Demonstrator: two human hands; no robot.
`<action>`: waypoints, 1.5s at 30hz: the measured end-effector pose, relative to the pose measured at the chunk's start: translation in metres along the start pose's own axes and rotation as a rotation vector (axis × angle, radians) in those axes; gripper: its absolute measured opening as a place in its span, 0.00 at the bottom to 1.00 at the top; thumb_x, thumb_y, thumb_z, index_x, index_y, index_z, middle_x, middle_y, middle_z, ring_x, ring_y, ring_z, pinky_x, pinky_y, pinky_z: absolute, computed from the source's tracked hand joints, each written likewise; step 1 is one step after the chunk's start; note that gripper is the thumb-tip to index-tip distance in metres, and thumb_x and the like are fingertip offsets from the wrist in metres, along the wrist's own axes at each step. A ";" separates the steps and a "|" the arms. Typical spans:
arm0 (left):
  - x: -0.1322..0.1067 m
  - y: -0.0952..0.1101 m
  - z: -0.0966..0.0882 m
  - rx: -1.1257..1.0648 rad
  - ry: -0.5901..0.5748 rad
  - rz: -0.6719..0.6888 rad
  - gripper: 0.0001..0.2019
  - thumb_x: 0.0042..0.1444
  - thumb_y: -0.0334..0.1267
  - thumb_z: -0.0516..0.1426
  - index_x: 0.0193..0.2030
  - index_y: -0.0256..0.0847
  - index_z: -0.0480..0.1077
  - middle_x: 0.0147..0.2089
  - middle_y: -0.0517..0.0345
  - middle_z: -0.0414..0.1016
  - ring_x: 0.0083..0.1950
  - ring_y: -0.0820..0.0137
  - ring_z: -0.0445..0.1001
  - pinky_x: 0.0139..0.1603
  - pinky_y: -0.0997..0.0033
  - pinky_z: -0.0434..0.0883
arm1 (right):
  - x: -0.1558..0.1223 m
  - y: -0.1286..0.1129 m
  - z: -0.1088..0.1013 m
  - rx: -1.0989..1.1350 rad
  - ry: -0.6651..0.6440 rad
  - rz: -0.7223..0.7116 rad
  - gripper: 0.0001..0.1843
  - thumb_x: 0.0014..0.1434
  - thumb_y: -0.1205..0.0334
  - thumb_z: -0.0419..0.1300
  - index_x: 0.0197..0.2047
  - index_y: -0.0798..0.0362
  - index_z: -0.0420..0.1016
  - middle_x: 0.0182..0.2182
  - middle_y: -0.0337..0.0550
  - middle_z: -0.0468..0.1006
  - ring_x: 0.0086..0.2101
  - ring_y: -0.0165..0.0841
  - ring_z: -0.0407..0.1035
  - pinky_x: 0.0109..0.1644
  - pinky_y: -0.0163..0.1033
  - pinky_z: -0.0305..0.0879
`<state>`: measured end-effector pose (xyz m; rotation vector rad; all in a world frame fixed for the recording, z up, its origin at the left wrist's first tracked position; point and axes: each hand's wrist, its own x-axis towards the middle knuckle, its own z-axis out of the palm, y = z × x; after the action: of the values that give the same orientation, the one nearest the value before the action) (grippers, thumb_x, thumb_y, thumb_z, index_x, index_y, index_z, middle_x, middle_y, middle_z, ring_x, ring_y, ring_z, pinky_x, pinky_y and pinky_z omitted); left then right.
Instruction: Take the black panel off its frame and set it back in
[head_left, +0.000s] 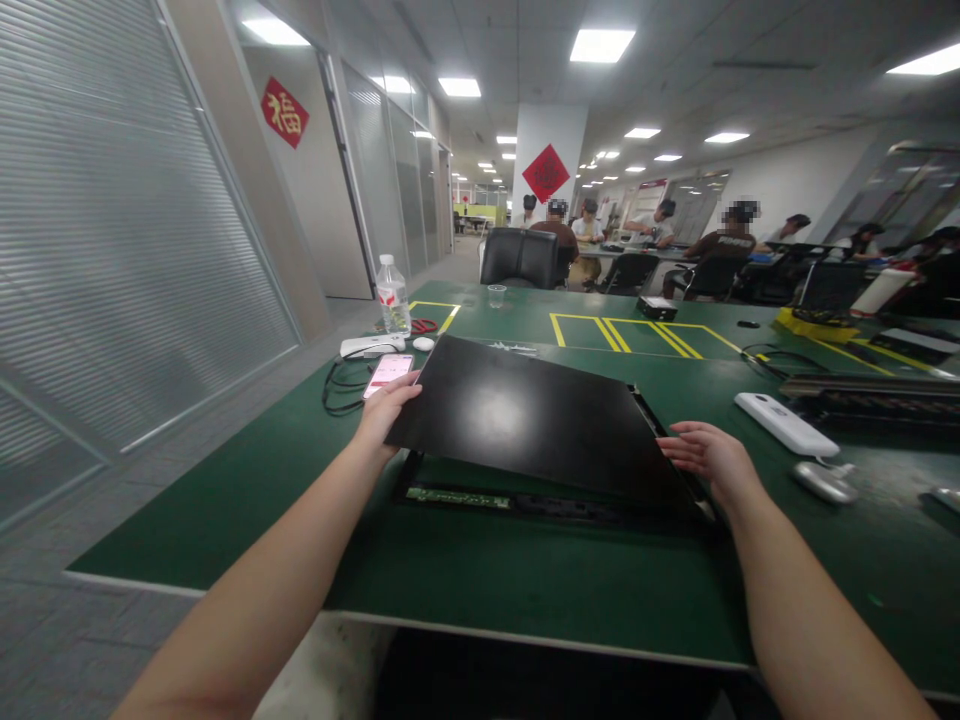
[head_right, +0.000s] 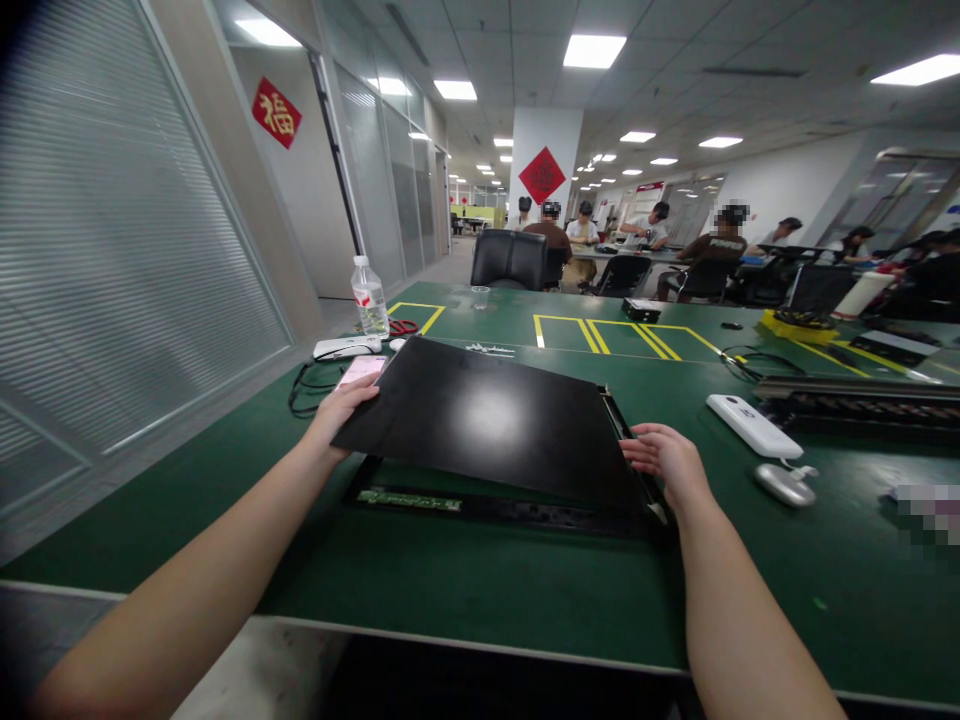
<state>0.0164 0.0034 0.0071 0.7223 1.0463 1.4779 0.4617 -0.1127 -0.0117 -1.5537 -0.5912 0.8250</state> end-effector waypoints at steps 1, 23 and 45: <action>-0.002 -0.001 0.002 0.007 0.007 -0.007 0.17 0.43 0.23 0.65 0.43 0.34 0.82 0.33 0.53 0.85 0.33 0.66 0.83 0.37 0.70 0.79 | 0.000 0.000 0.000 -0.006 0.010 0.004 0.10 0.48 0.75 0.59 0.35 0.54 0.74 0.25 0.52 0.83 0.23 0.37 0.79 0.23 0.33 0.72; -0.001 -0.020 0.002 0.062 -0.035 -0.109 0.21 0.50 0.21 0.64 0.52 0.32 0.80 0.33 0.52 0.85 0.29 0.69 0.81 0.34 0.73 0.77 | 0.004 0.006 -0.002 -0.067 0.114 -0.049 0.05 0.53 0.72 0.60 0.32 0.52 0.74 0.22 0.48 0.81 0.24 0.36 0.79 0.27 0.34 0.76; -0.002 -0.024 0.003 0.118 -0.061 -0.150 0.22 0.51 0.23 0.67 0.54 0.34 0.79 0.34 0.52 0.85 0.28 0.68 0.81 0.32 0.72 0.78 | 0.009 0.011 -0.004 -0.250 0.127 -0.086 0.04 0.55 0.67 0.61 0.35 0.53 0.76 0.23 0.47 0.81 0.23 0.34 0.76 0.23 0.33 0.72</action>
<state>0.0294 0.0016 -0.0128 0.7503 1.1233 1.2666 0.4696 -0.1102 -0.0244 -1.7801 -0.6833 0.5987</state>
